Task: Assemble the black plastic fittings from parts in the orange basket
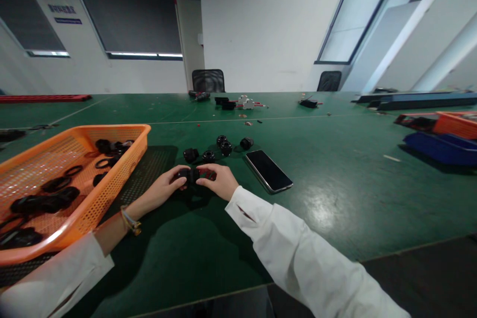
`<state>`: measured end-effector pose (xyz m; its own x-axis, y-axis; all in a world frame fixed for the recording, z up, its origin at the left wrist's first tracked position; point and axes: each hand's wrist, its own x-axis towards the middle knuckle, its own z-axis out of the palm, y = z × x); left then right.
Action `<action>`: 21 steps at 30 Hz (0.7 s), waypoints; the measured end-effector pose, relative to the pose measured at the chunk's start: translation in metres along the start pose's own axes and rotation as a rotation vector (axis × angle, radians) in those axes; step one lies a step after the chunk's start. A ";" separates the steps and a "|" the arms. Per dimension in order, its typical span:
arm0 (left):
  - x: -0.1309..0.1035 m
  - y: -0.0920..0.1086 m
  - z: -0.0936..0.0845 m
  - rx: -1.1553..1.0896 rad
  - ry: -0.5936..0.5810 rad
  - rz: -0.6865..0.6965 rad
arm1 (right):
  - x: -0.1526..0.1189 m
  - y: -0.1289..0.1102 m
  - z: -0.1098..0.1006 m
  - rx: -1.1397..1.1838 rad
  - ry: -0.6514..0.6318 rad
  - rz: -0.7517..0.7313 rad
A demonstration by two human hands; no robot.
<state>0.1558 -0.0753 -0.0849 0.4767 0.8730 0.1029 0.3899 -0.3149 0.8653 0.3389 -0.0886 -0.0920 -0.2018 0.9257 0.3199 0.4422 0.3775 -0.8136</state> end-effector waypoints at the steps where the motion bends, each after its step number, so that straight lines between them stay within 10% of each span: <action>1: 0.000 0.001 0.000 0.003 -0.001 -0.002 | 0.000 0.000 0.000 0.006 -0.001 0.000; 21: -0.002 0.008 0.000 0.001 0.008 -0.037 | 0.000 0.000 -0.002 -0.017 -0.030 -0.012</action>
<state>0.1579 -0.0798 -0.0776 0.4560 0.8869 0.0745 0.4078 -0.2826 0.8682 0.3404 -0.0888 -0.0909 -0.2328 0.9202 0.3146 0.4544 0.3890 -0.8014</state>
